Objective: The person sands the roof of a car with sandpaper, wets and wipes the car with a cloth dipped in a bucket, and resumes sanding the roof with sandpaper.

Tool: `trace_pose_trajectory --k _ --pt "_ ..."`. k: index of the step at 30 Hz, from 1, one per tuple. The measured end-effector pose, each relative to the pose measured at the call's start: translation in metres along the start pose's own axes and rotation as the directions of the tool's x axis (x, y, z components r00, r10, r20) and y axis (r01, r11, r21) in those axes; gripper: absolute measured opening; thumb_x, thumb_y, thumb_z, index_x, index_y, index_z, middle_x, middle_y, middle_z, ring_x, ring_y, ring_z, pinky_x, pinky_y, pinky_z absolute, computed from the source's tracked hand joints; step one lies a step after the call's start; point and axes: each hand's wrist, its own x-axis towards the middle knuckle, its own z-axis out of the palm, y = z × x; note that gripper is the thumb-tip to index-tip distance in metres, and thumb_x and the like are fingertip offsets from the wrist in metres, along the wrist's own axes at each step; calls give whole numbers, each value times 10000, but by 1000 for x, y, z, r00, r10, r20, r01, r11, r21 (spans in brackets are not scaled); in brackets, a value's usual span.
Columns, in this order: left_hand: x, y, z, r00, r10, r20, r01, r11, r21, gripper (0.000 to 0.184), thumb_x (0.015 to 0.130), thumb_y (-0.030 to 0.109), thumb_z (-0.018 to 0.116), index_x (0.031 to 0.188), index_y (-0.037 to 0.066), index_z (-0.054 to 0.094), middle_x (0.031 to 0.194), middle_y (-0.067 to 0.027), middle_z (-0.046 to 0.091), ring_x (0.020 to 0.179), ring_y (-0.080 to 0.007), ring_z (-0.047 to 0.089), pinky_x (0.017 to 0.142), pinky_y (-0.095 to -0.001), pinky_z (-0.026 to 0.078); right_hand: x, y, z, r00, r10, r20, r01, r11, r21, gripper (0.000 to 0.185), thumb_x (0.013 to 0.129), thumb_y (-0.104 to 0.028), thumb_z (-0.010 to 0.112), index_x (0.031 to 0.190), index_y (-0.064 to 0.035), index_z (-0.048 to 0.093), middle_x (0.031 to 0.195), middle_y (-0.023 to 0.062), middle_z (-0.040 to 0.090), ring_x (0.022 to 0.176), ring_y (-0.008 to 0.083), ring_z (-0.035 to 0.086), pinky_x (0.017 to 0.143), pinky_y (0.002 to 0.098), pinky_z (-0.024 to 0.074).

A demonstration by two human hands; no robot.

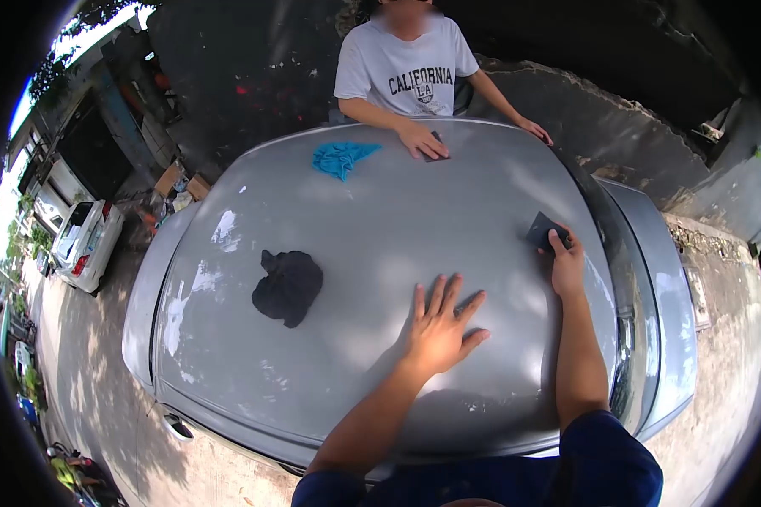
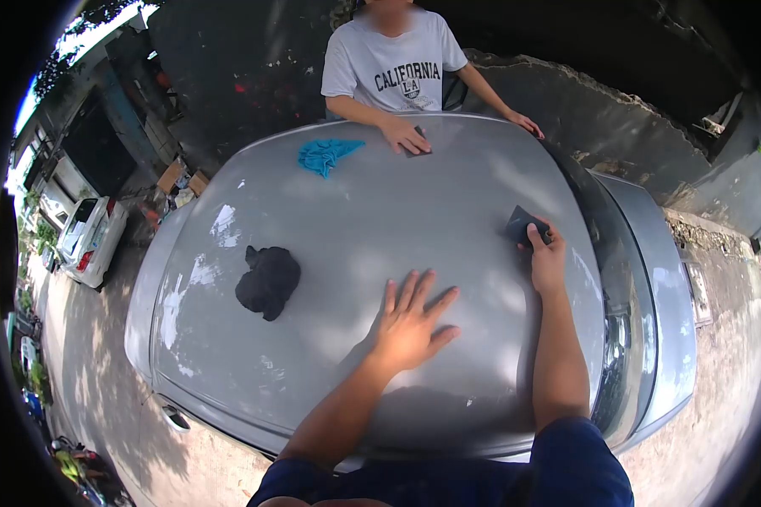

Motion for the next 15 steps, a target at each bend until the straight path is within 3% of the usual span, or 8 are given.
trace_pose_trajectory --k 1,4,7,10,12,15 --pt "0 2 -1 1000 -7 -2 7 1000 2 713 1005 615 599 1608 254 483 1696 -196 332 1586 -446 256 1248 -722 155 1 0 -1 1000 2 16 -2 1000 -9 355 1061 -203 675 1367 -23 656 1163 72 715 1023 157 670 830 330 563" --pt "1 4 -4 1000 -29 -6 29 999 28 741 994 628 605 1606 227 483 1693 -199 338 1584 -433 273 1251 -707 167 -5 -10 4 999 -15 39 16 999 -30 423 1109 -257 596 1489 -72 594 1349 106 671 1228 191 630 1028 356 514" --pt "2 5 -4 998 -58 13 57 998 23 789 1003 633 581 1626 170 442 1710 -197 315 1598 -409 253 1267 -679 151 -18 -20 24 957 -230 177 288 831 -475 500 1127 -248 525 1578 -37 486 1523 161 589 1443 266 523 1219 444 377" --pt "4 3 0 986 -163 23 162 985 59 834 1022 629 546 1647 101 385 1733 -182 286 1619 -395 209 1284 -653 118 -39 -18 46 801 23 598 484 563 -670 552 1123 -270 494 1643 -109 401 1678 172 422 1600 316 321 1319 500 189" --pt "5 -11 1 961 -278 3 276 955 106 847 1036 618 521 1657 69 347 1743 -174 271 1630 -391 179 1290 -649 97 -71 -14 77 696 85 713 666 293 -686 610 1125 -352 431 1664 -80 344 1730 155 328 1620 358 249 1319 563 155" --pt "-8 -44 -6 907 -418 -46 420 902 100 850 1053 611 486 1669 53 311 1753 -162 257 1636 -399 157 1291 -653 85 -107 -21 100 596 152 788 771 164 -615 680 1132 -446 325 1682 -49 274 1768 131 237 1640 348 184 1317 599 108"
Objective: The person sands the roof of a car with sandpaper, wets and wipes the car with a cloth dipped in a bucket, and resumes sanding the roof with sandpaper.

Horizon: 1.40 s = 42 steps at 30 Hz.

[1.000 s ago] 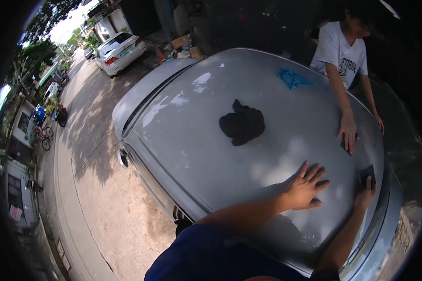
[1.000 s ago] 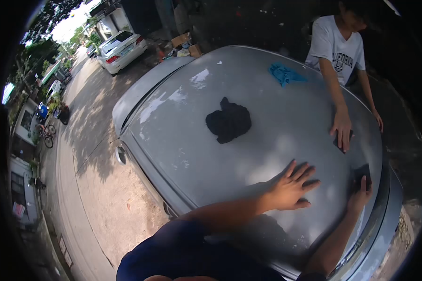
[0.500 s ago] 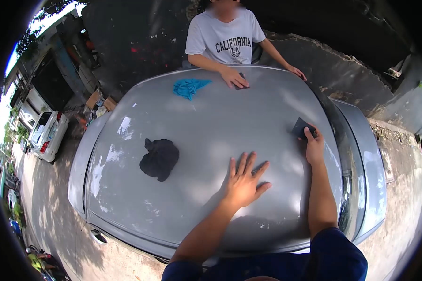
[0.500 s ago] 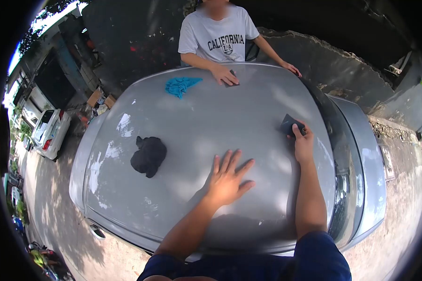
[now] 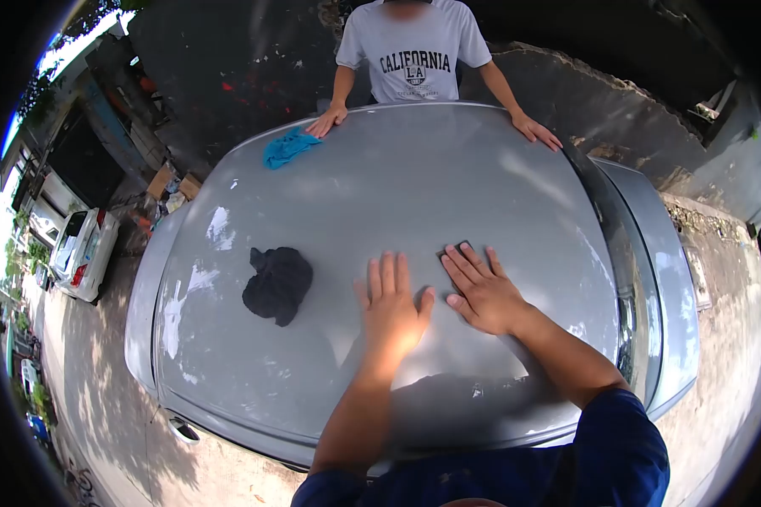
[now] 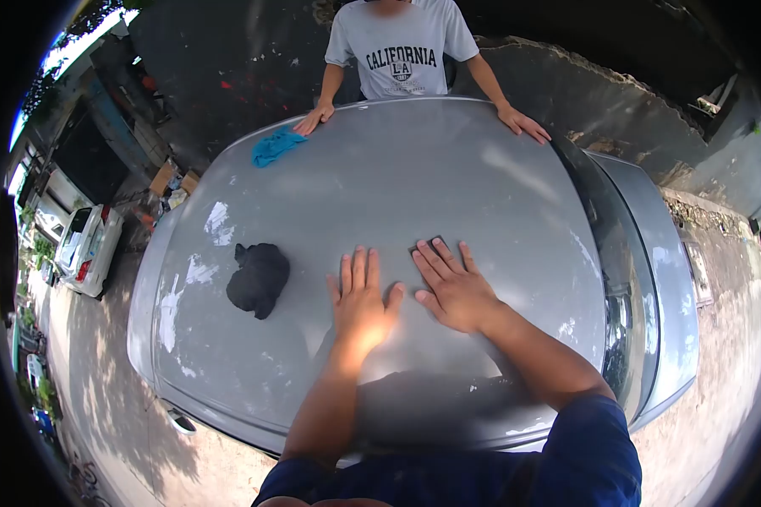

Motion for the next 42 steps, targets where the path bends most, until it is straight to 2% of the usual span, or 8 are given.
trace_pose_trajectory --k 5,10,13,19,24,29,34,42 --pt "-3 -47 -9 992 -126 -4 126 991 51 876 1061 637 443 1677 36 279 1748 -187 261 1625 -436 170 1282 -672 86 10 84 -9 952 302 44 -303 952 35 700 1136 -480 248 1711 -85 189 1791 109 164 1652 324 145 1315 613 59" --pt "-4 -42 -6 991 -129 -38 132 987 93 911 1055 660 442 1670 9 275 1733 -234 271 1615 -466 183 1274 -690 84 17 301 3 499 867 12 -863 496 93 725 1120 -554 220 1722 -153 172 1801 55 152 1660 283 126 1300 649 52" --pt "-2 -39 -7 989 -146 -34 149 983 104 917 1055 662 441 1667 -1 275 1733 -237 266 1614 -473 177 1272 -695 82 25 308 3 490 871 11 -870 488 74 729 1119 -551 226 1719 -140 180 1801 57 150 1660 284 127 1291 673 49" --pt "-2 -29 -6 987 -149 -55 155 980 127 846 1081 598 426 1657 -8 293 1725 -226 289 1610 -464 200 1271 -700 90 72 94 0 943 332 11 -332 942 44 690 1137 -471 241 1710 -88 194 1790 96 177 1657 304 119 1313 623 36" --pt "-10 -57 4 979 -135 -156 135 991 -11 694 1098 438 420 1615 -24 379 1706 -196 352 1592 -429 278 1288 -637 142 93 -74 21 973 -202 111 193 977 90 693 1139 -447 211 1707 -51 171 1795 109 145 1661 303 97 1320 608 15" --pt "-17 -61 0 972 -170 -160 167 986 -26 644 1091 368 431 1598 -28 412 1697 -191 372 1588 -398 304 1305 -573 162 97 21 5 991 93 96 -98 994 48 688 1143 -451 206 1711 -65 157 1799 111 119 1663 294 76 1328 583 27" --pt "-16 -56 -4 974 -177 -140 170 984 -61 650 1092 366 445 1607 -26 394 1708 -187 355 1605 -382 267 1313 -564 139 57 208 -6 765 642 51 -644 765 32 716 1126 -533 194 1725 -144 151 1808 37 104 1666 261 74 1322 603 27" --pt "-11 -39 1 971 -181 -159 201 972 123 665 1109 418 419 1608 -21 399 1691 -240 356 1596 -439 266 1293 -626 154 17 267 2 512 859 19 -857 509 82 728 1119 -541 217 1724 -142 152 1808 53 105 1664 272 98 1304 651 26"
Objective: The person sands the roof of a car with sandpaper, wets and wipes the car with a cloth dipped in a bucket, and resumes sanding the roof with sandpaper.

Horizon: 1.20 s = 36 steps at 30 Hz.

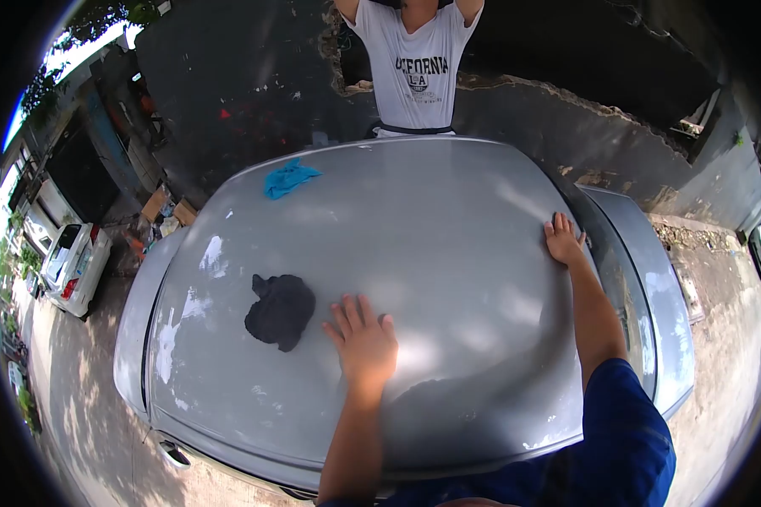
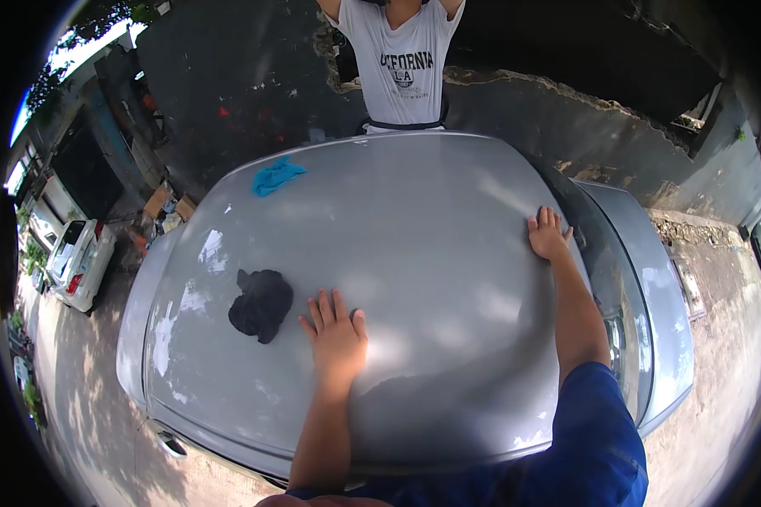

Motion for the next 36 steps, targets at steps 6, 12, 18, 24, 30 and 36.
trace_pose_trajectory --k 6,12,18,24,30,36 --pt "2 -3 3 1000 7 -6 -7 996 -94 633 1139 413 334 1595 -18 415 1688 -231 363 1595 -408 286 1293 -623 152 -168 -173 13 759 -641 114 648 761 -35 698 1127 -442 228 1712 -67 160 1798 99 136 1662 297 89 1309 643 10" --pt "0 -15 -14 997 -66 -48 39 897 -439 613 1155 398 296 1542 -38 483 1616 -233 468 1564 -381 355 1297 -585 165 -251 -265 48 346 -917 199 937 346 -35 704 1129 -454 243 1710 -63 165 1795 114 136 1664 296 78 1313 626 -1" --pt "2 -20 -1 996 -52 -66 20 911 -412 611 1148 405 333 1500 -58 518 1586 -254 485 1545 -392 374 1295 -590 166 -78 -154 6 867 -490 88 494 868 -41 710 1130 -510 211 1721 -120 161 1804 49 120 1663 266 82 1326 598 4" --pt "-2 -6 -12 999 -54 5 53 963 -263 665 1148 477 312 1547 -33 464 1645 -244 404 1587 -395 292 1290 -628 137 58 31 8 999 46 -4 -46 999 11 743 1103 -593 221 1719 -179 187 1802 23 148 1655 266 152 1270 717 58" --pt "0 2 -27 991 -44 130 62 989 -134 792 1142 560 187 1625 -56 303 1713 -256 271 1629 -393 180 1285 -663 105 98 0 71 950 -306 -66 288 936 -202 792 1117 -624 238 1716 -111 176 1801 65 148 1657 286 114 1300 638 49" --pt "-9 -8 -23 995 -98 14 93 880 -465 749 1141 519 280 1573 -88 361 1636 -276 390 1591 -379 279 1305 -588 143 -202 -233 31 580 -798 164 805 529 -269 773 1112 -512 361 1692 -28 196 1769 178 191 1644 367 139 1337 531 76"
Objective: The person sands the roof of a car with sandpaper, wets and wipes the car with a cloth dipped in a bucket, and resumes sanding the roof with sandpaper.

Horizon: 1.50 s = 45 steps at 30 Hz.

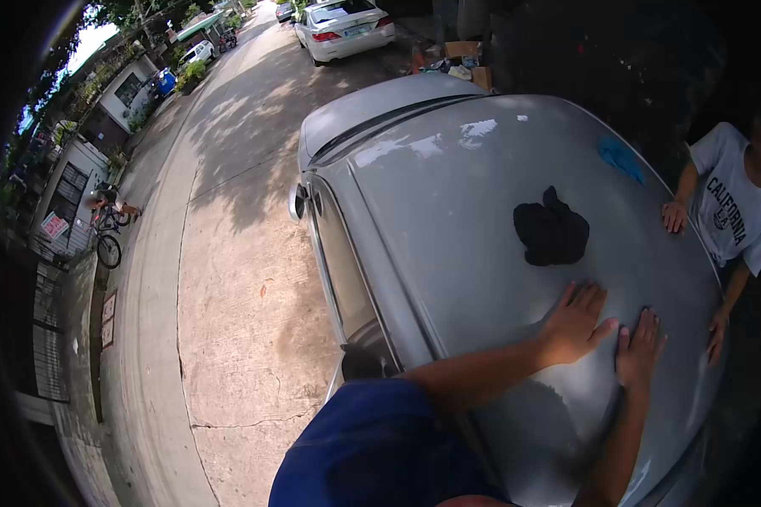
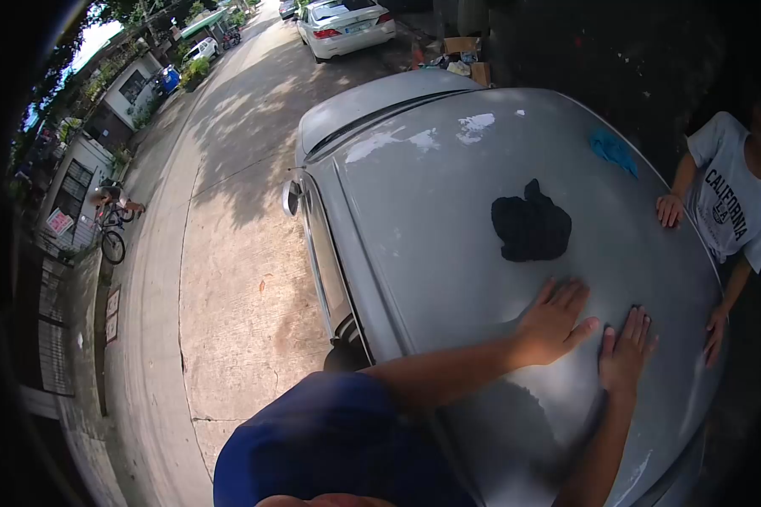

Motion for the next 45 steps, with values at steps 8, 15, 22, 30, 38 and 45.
trace_pose_trajectory --k 8,15,22,30,38,45 --pt "1 -2 -6 998 -2 -62 -5 993 -117 688 1140 486 351 1524 -79 433 1527 -270 496 1509 -395 388 1306 -567 172 5 35 20 987 -83 -138 108 977 185 847 1115 -552 372 1651 85 217 1736 273 218 1635 406 155 1337 499 102" --pt "6 6 -5 1000 16 -10 -16 1000 -17 705 1143 518 331 1523 -66 442 1532 -243 477 1524 -386 363 1301 -577 172 -8 379 112 792 610 29 -609 786 107 761 1130 -562 360 1638 4 359 1708 280 288 1582 427 268 1299 491 217" --pt "3 5 11 990 91 -110 -82 993 90 691 1128 533 378 1487 -49 481 1529 -218 487 1514 -383 373 1284 -592 188 -87 144 65 949 187 -254 -176 982 64 840 1105 -546 435 1642 77 264 1712 283 272 1606 443 217 1316 511 176" --pt "8 -2 8 989 112 -97 -109 993 33 564 1103 488 495 1388 19 625 1522 -174 547 1506 -357 416 1285 -588 201 -47 225 40 836 534 -131 -484 828 283 843 1061 -623 476 1628 -11 355 1726 205 301 1621 375 224 1320 454 199" --pt "7 -8 15 994 95 -56 -93 995 44 551 1103 480 485 1382 32 639 1550 -178 530 1527 -366 400 1291 -597 180 -109 61 13 997 44 -63 -30 977 213 982 1045 -722 366 1677 17 223 1765 189 206 1650 339 131 1344 447 112" --pt "11 0 11 996 88 9 -89 994 71 594 1105 509 460 1422 30 611 1588 -191 484 1551 -365 362 1294 -610 150 -50 224 44 783 621 -25 -590 756 283 992 1038 -738 344 1676 13 238 1773 184 184 1651 341 126 1341 435 121"
